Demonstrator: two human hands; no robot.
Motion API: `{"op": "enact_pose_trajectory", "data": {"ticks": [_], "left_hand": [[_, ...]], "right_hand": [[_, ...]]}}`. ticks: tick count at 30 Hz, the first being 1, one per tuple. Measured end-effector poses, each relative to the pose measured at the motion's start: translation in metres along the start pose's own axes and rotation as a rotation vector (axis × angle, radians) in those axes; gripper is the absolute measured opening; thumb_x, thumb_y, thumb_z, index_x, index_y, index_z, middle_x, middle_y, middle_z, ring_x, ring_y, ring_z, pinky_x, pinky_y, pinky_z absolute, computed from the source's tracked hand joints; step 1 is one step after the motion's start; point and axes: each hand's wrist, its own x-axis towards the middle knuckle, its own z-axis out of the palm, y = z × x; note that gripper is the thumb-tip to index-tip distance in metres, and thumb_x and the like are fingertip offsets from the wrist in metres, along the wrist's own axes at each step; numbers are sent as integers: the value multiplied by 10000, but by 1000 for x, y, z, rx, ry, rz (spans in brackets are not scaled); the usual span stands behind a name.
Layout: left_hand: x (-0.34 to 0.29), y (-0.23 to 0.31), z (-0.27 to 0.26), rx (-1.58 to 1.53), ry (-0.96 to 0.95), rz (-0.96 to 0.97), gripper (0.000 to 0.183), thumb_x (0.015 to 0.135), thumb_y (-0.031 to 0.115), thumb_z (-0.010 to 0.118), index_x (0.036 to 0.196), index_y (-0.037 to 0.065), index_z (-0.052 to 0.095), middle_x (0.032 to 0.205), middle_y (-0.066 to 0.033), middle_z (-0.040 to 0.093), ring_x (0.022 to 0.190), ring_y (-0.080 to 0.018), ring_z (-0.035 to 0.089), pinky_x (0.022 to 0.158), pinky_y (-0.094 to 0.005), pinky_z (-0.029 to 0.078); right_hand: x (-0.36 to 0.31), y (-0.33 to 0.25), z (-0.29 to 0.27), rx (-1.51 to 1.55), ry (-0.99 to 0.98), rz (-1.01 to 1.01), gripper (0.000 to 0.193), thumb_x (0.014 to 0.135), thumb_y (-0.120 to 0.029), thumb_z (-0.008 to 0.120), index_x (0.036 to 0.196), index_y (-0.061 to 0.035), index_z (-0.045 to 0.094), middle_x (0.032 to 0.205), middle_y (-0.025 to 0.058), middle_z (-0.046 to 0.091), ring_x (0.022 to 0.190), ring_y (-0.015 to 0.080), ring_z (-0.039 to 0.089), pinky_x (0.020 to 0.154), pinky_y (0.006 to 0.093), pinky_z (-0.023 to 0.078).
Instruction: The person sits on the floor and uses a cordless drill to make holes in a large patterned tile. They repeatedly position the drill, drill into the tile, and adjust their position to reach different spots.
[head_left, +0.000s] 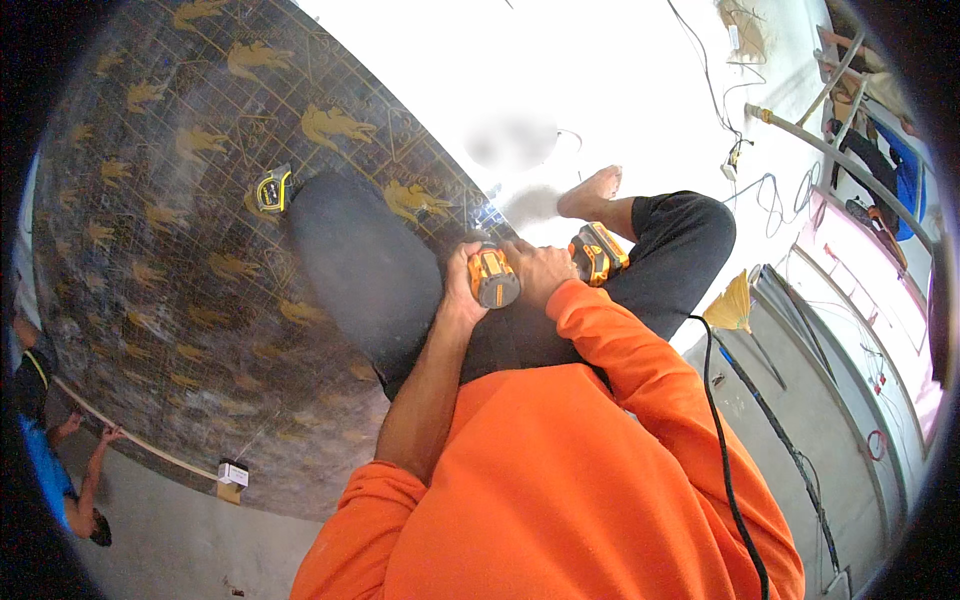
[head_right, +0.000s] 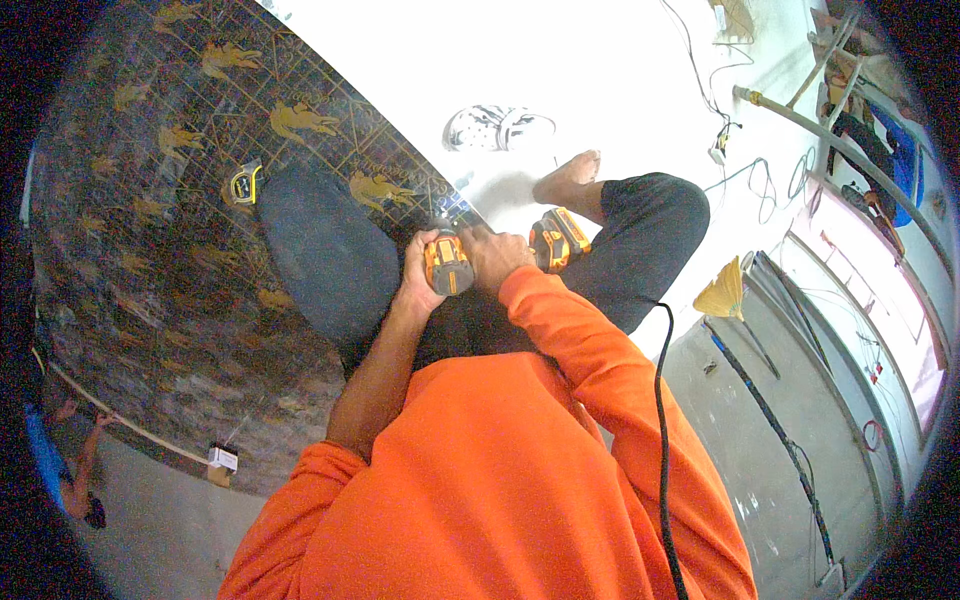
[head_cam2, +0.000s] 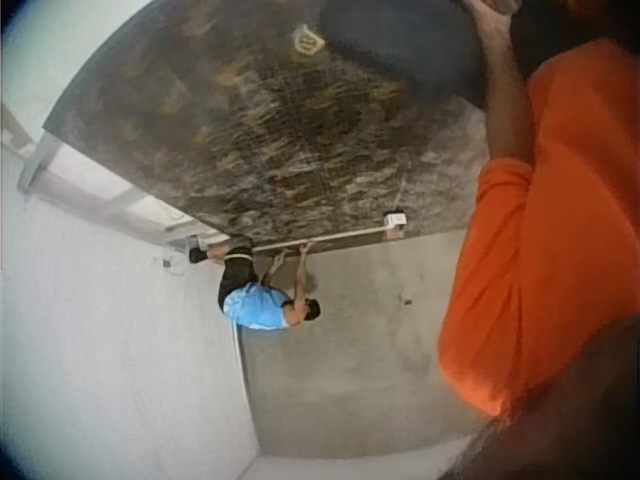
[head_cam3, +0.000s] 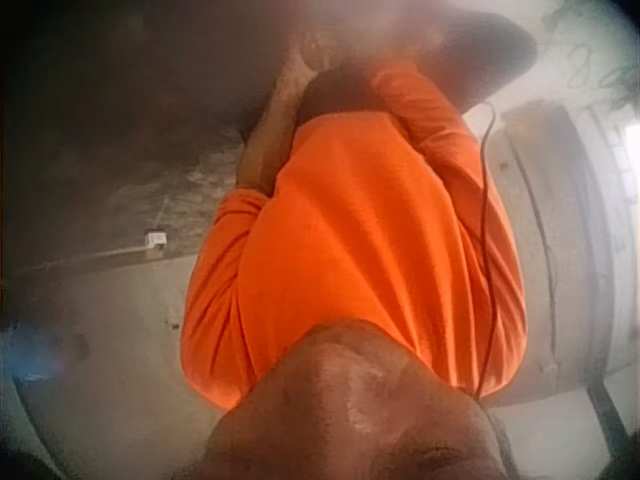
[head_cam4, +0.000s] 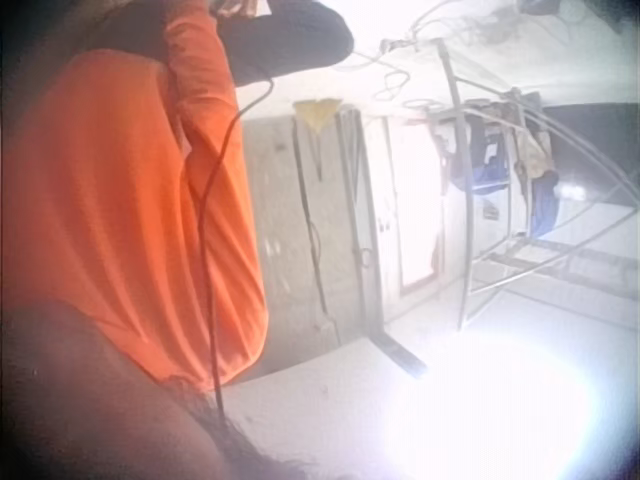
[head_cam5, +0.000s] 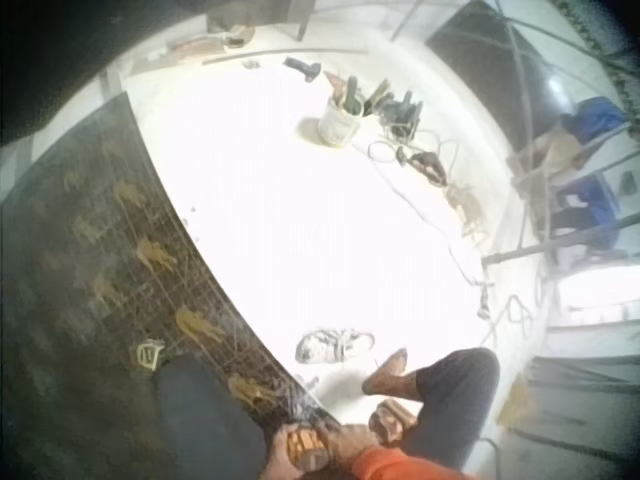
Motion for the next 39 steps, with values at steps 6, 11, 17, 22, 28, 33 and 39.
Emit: {"op": "enact_pose_trajectory", "data": {"ticks": [6,11,17,22,28,33,39], "left_hand": [[4,-3,-3,33,13,43,229,902,277,515,945,69,599,854,-74,649,776,-234,652,738,-391,564],[6,-4,-6,31,-29,12,211,887,271,542,930,73,602,849,-73,649,761,-229,656,726,-391,566],[5,-2,-6,30,-7,5,238,854,300,582,920,74,612,834,-80,650,765,-251,663,732,-402,568],[6,-4,-6,22,-37,30,243,846,305,591,932,78,607,876,-84,649,786,-251,660,738,-408,564],[6,-5,-3,-2,81,28,234,861,292,576,937,72,606,872,-87,654,783,-248,656,748,-402,560],[4,-4,-1,-14,25,18,244,886,291,543,947,64,609,873,-90,658,783,-258,656,748,-405,560],[3,-5,-1,-11,84,-6,244,877,289,556,953,62,601,866,-92,650,770,-259,656,753,-419,562]], "right_hand": [[0,3,4,1,-32,21,460,811,-257,627,1226,-91,516,1062,162,679,811,372,700,712,492,546],[-1,4,3,-27,-61,27,475,793,-248,642,1226,-95,521,1010,144,694,807,369,701,699,487,547],[0,3,-5,-18,-50,-2,378,818,-237,621,1156,-85,550,1018,144,683,820,357,704,703,479,557],[-1,3,-7,-10,-37,-11,344,838,-229,603,1149,-89,557,1043,149,674,824,359,704,707,483,561],[3,8,0,3,-54,-7,444,803,-268,643,1187,-78,529,1086,153,675,788,367,699,688,482,546],[3,8,3,25,-3,0,426,814,-256,628,1185,-80,517,1008,171,689,769,372,700,667,490,545],[4,5,-5,-31,-178,39,410,813,-256,629,1169,-77,531,1041,158,680,774,372,699,660,490,546]]}}
